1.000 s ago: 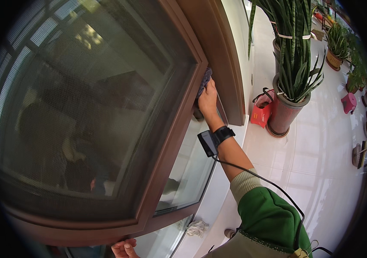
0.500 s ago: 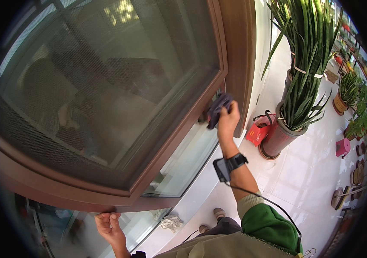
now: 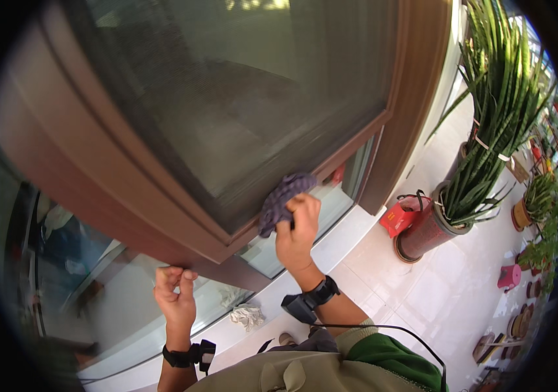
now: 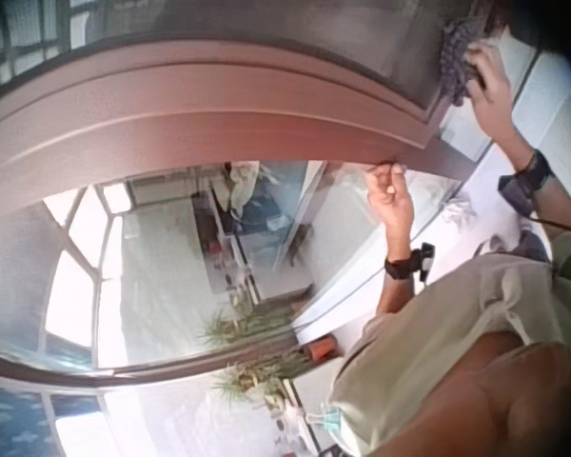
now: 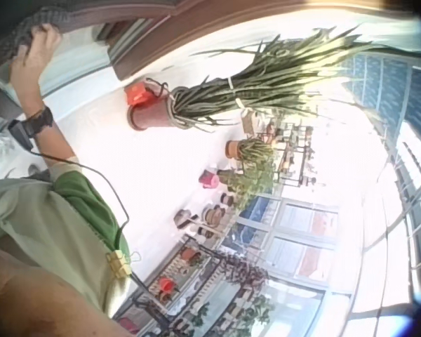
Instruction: The person wipes a large glass window and its frame using a white cloth, then switches to a dark cloth to clean the frame and screen. The person moves around the window, wiping different sections and edges.
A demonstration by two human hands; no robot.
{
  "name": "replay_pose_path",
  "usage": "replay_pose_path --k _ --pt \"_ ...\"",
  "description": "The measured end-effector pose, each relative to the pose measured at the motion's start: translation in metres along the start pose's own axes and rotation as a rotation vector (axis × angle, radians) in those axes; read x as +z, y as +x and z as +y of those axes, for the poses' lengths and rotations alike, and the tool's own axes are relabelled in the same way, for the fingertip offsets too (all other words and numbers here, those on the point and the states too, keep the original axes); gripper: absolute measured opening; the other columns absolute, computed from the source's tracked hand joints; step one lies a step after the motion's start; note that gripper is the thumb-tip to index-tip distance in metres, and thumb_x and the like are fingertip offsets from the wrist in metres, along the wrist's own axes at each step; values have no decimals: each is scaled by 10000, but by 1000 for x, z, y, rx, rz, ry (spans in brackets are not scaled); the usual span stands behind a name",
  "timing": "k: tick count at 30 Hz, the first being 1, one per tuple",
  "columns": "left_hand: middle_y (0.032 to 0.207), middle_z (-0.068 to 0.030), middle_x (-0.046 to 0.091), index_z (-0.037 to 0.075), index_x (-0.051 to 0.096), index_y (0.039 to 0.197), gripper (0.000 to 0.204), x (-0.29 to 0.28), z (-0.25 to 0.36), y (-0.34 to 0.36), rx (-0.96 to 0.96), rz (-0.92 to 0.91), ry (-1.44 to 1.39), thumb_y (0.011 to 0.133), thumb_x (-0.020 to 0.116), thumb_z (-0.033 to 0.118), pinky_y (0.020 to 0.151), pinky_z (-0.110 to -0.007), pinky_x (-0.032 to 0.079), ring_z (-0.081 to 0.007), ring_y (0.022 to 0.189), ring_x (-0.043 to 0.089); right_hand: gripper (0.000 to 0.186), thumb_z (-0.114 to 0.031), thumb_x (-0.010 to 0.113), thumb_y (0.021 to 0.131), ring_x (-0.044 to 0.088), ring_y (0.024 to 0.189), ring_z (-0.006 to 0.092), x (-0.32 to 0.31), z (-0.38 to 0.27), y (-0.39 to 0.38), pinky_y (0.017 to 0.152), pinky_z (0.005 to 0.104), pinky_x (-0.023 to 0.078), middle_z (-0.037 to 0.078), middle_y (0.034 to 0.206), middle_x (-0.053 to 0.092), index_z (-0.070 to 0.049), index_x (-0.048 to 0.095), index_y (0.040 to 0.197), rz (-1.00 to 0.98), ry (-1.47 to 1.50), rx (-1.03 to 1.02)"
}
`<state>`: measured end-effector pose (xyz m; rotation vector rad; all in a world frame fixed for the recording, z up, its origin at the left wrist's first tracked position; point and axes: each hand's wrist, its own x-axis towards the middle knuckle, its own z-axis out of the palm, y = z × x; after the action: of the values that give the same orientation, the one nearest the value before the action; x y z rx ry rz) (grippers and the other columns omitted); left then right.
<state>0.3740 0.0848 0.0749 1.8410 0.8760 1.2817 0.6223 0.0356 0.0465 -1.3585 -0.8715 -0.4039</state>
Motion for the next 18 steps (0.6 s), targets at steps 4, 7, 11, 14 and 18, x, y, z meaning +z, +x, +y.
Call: replay_pose_path --k 4,7,11,14,18 --pt "830 -47 660 25 489 984 153 -8 2 1 -29 -101 12 933 633 15 753 -265 515 -131 792 656 285 58 615 638 507 963 386 14 -46 -40 856 467 440 161 970 533 6 608 918 -122 201 -178" --pt "858 -61 682 19 506 1033 160 -21 7 0 -52 -185 55 938 633 39 769 -272 510 -136 812 658 277 30 637 640 505 932 368 25 -63 -53 817 465 444 136 941 532 -16 623 913 -245 240 -336" --pt "880 -80 700 11 527 1109 213 -40 17 -8 -87 -134 -34 936 638 67 771 -283 515 -144 826 665 280 -19 645 646 488 870 342 30 -112 10 756 442 444 122 927 532 -28 640 926 -151 234 -503" --pt "873 -92 711 2 545 1115 221 -50 19 -15 -100 -106 -55 923 643 50 748 -287 531 -152 814 681 368 69 584 676 512 1003 372 47 -164 99 900 452 424 179 1071 544 7 612 1038 -4 237 -689" --pt "867 -90 711 4 551 1110 208 -63 17 -22 -91 -52 -123 925 635 51 744 -281 527 -149 810 678 455 131 492 727 461 1267 444 62 -184 140 1063 459 365 261 1324 515 35 601 1158 -9 145 -835"
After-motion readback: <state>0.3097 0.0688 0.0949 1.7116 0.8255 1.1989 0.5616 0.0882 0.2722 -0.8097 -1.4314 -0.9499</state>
